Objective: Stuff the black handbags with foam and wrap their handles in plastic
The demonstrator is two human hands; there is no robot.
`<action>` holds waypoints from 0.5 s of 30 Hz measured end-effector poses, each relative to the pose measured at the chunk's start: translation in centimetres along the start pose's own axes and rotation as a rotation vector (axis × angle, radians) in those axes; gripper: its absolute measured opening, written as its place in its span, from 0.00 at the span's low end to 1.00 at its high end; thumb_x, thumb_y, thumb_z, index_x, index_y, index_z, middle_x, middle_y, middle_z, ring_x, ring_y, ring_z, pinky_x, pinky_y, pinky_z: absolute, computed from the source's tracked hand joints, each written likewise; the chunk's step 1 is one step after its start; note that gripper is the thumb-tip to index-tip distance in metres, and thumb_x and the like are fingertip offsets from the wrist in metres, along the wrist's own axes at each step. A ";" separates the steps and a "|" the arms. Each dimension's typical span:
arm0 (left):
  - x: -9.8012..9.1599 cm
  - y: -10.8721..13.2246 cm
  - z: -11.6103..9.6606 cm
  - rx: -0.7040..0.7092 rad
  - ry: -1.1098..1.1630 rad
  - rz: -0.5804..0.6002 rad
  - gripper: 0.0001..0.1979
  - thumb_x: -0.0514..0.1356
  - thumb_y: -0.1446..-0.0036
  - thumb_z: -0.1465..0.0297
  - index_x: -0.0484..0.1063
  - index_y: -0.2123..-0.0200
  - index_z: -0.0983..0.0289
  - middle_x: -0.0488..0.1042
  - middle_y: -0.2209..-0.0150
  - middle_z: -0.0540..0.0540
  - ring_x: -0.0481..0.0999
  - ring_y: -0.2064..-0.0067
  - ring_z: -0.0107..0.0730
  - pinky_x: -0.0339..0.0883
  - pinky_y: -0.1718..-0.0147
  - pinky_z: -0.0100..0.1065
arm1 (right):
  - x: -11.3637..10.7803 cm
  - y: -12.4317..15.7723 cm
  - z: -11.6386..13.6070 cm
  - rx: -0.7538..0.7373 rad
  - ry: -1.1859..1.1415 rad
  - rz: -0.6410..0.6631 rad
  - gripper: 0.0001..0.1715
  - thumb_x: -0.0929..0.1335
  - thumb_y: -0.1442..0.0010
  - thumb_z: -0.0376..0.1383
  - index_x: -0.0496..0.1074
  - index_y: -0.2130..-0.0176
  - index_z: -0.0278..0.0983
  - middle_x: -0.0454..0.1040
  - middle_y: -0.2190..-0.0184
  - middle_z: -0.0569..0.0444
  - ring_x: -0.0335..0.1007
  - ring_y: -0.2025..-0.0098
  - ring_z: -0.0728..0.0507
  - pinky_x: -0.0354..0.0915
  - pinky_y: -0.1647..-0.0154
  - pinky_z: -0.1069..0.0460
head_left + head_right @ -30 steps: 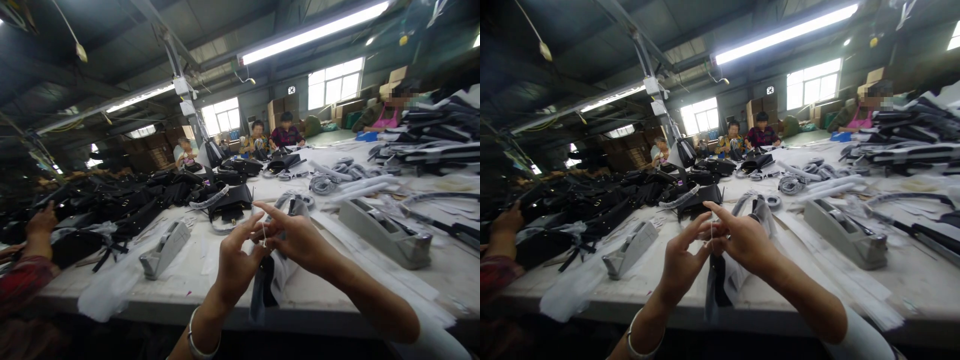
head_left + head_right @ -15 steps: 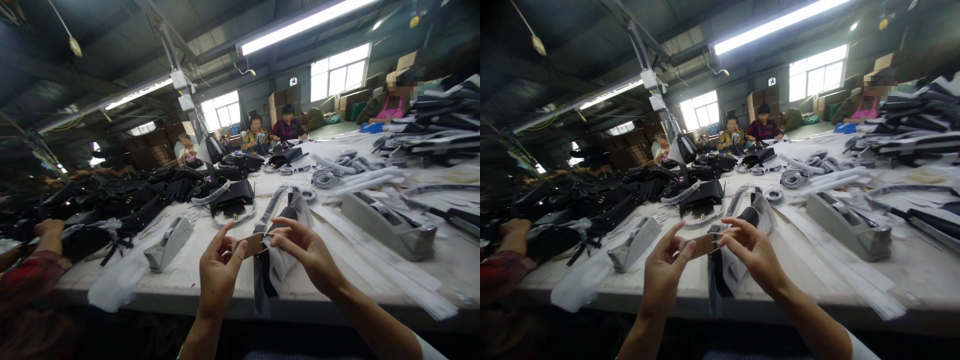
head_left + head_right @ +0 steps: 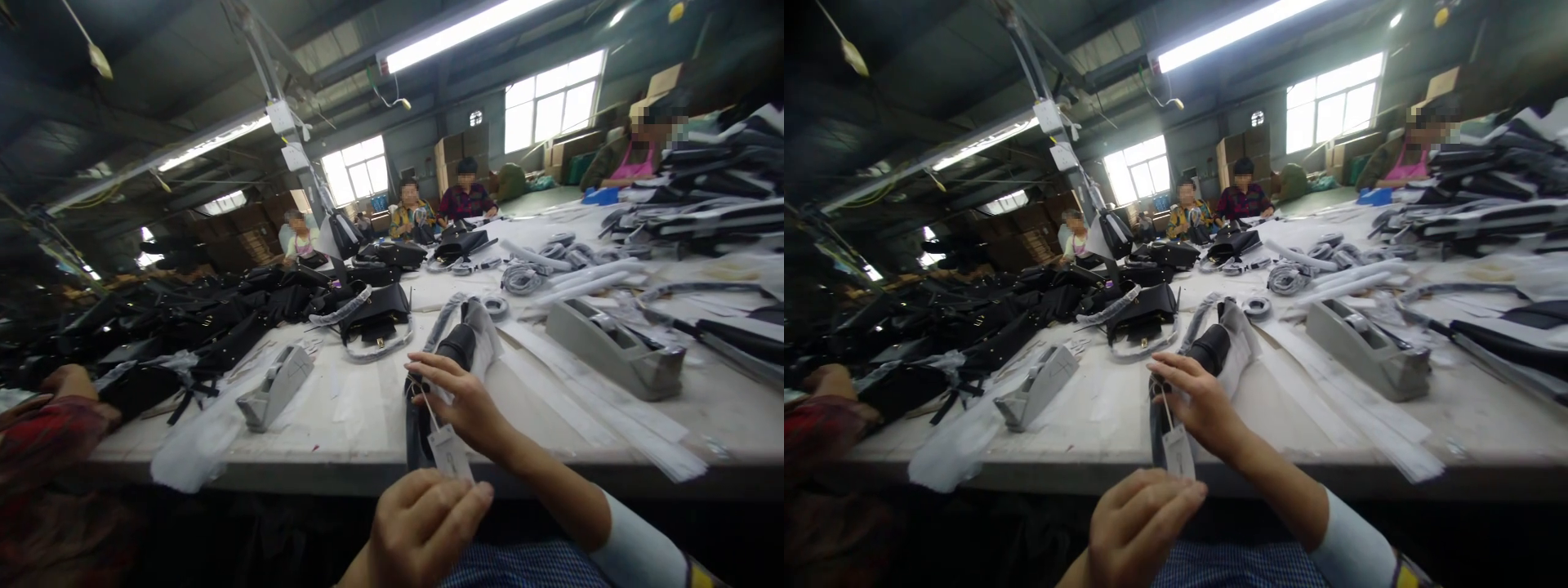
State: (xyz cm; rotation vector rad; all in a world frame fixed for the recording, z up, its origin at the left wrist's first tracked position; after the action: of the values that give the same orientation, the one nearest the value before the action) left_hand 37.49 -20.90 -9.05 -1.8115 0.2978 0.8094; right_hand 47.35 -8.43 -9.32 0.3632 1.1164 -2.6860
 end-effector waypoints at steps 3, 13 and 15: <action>1.6 2.1 2.0 -0.094 0.076 0.028 0.33 0.61 0.42 0.79 0.62 0.36 0.51 0.82 0.63 0.55 0.81 0.66 0.37 0.76 0.65 0.34 | -1.1 0.6 0.5 0.006 -0.049 0.052 0.29 0.68 0.40 0.28 0.70 0.41 0.46 0.69 0.40 0.52 0.63 0.37 0.41 0.58 0.33 0.42; 5.5 5.5 12.9 -1.087 0.139 -0.295 0.44 0.65 0.50 0.51 0.56 0.33 0.56 0.65 0.36 0.59 0.69 0.39 0.54 0.65 0.43 0.47 | -3.0 11.1 -8.9 0.767 -0.203 -0.094 0.31 0.65 0.39 0.59 0.75 0.66 0.33 0.78 0.72 0.48 0.77 0.72 0.44 0.72 0.70 0.51; 6.8 5.5 14.0 -1.229 0.135 -0.258 0.39 0.64 0.51 0.47 0.65 0.39 0.58 0.73 0.43 0.58 0.71 0.42 0.55 0.68 0.46 0.47 | -2.0 12.3 -10.6 0.880 -0.250 0.000 0.36 0.65 0.43 0.63 0.74 0.68 0.32 0.77 0.73 0.49 0.75 0.75 0.45 0.69 0.73 0.52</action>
State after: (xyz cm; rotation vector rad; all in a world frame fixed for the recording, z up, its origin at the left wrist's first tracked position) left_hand 34.11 -9.14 -20.20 -2.9597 -0.4699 0.7208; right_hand 54.25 -9.17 -24.16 0.1348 -0.1782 -2.9575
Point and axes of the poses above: each hand's wrist, its own y-axis away from the middle knuckle, its own x-axis out of the palm, z = x × y, the point moved 7 cm from there along -y, towards the middle knuckle
